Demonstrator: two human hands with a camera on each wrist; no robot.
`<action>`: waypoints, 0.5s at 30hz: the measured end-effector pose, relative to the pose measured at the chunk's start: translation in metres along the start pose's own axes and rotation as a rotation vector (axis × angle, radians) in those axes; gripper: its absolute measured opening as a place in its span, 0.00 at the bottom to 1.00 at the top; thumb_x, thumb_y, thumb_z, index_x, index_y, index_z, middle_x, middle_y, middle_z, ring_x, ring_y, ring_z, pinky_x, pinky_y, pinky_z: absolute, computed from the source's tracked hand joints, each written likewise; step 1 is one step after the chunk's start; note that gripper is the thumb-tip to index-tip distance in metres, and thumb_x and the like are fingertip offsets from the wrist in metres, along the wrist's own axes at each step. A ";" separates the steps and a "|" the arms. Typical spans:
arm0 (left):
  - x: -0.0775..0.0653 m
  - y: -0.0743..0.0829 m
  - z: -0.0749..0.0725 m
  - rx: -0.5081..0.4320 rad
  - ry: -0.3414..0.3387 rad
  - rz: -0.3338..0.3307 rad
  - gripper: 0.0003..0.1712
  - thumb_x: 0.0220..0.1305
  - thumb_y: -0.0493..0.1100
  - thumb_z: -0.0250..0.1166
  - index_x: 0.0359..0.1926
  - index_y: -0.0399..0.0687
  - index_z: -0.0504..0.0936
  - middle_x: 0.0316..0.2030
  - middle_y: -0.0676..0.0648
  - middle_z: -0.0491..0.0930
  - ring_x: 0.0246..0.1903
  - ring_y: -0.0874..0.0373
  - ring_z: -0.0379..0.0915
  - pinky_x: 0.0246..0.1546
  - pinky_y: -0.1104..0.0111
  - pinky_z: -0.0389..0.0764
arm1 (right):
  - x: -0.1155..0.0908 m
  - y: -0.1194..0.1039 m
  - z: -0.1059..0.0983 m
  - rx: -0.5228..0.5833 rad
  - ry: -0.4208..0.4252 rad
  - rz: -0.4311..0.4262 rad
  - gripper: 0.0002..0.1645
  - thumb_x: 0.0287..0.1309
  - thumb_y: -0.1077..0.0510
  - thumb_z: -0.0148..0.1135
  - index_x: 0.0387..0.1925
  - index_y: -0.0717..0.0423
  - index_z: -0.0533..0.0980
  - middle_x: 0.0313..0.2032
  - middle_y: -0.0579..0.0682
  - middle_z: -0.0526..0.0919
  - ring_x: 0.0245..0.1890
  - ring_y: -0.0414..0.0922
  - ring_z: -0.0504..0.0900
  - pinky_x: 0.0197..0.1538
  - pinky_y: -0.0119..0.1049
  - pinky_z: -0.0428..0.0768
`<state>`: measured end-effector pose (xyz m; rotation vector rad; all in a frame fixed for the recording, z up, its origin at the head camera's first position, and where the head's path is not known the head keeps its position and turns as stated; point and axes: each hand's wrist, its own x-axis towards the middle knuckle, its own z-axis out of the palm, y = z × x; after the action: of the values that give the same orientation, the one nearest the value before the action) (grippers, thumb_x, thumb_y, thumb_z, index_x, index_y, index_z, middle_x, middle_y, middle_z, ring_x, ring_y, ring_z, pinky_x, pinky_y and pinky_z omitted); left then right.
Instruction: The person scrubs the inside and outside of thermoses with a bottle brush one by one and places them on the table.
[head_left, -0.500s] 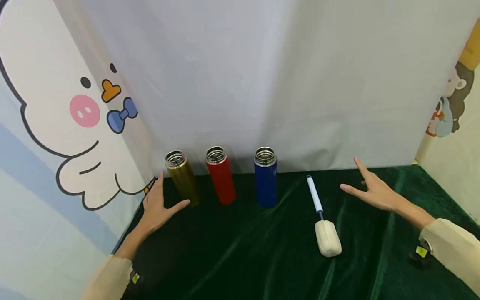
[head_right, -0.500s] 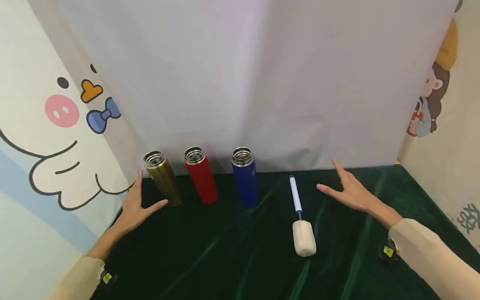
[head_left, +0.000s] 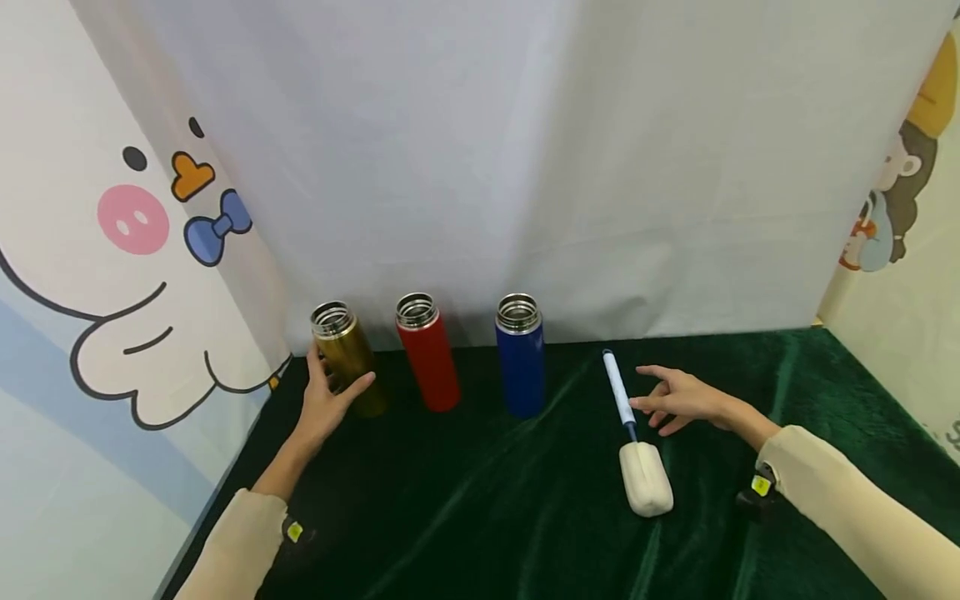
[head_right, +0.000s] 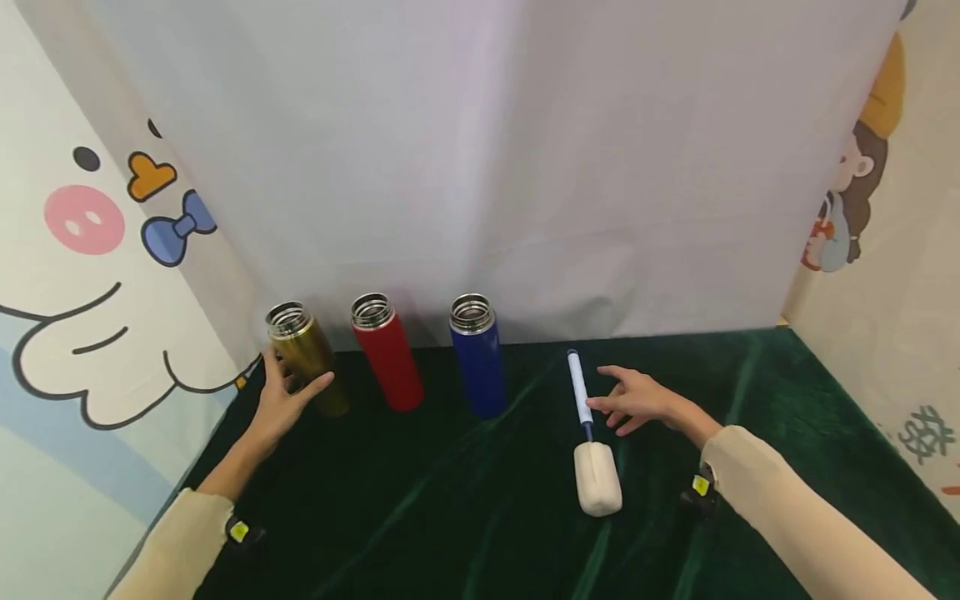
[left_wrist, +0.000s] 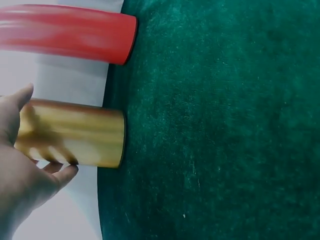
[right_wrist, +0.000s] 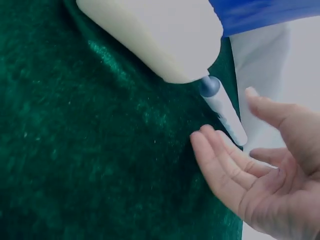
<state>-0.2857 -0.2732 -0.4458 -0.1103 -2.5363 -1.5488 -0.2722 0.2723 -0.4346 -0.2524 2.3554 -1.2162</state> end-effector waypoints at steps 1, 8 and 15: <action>-0.001 0.000 0.000 0.005 0.017 0.004 0.56 0.72 0.45 0.65 0.81 0.63 0.30 0.75 0.30 0.53 0.72 0.28 0.57 0.71 0.37 0.63 | 0.001 -0.001 0.002 -0.002 -0.002 0.003 0.52 0.72 0.48 0.60 0.78 0.71 0.43 0.45 0.63 0.85 0.38 0.46 0.86 0.41 0.44 0.89; -0.019 0.004 -0.002 0.025 0.045 0.058 0.52 0.71 0.43 0.65 0.81 0.55 0.39 0.73 0.29 0.57 0.69 0.26 0.61 0.68 0.33 0.65 | 0.009 -0.003 0.014 0.025 0.020 0.035 0.50 0.72 0.50 0.61 0.77 0.73 0.44 0.44 0.63 0.85 0.37 0.44 0.87 0.39 0.44 0.90; -0.056 0.018 -0.005 0.061 -0.004 0.130 0.54 0.68 0.39 0.68 0.81 0.54 0.39 0.69 0.28 0.64 0.65 0.25 0.68 0.62 0.34 0.72 | 0.013 -0.011 0.025 0.045 0.028 0.045 0.50 0.70 0.55 0.63 0.75 0.77 0.46 0.43 0.62 0.86 0.37 0.44 0.86 0.40 0.43 0.89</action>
<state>-0.2276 -0.2684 -0.4377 -0.2653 -2.5209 -1.4232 -0.2722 0.2436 -0.4426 -0.1674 2.3414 -1.2579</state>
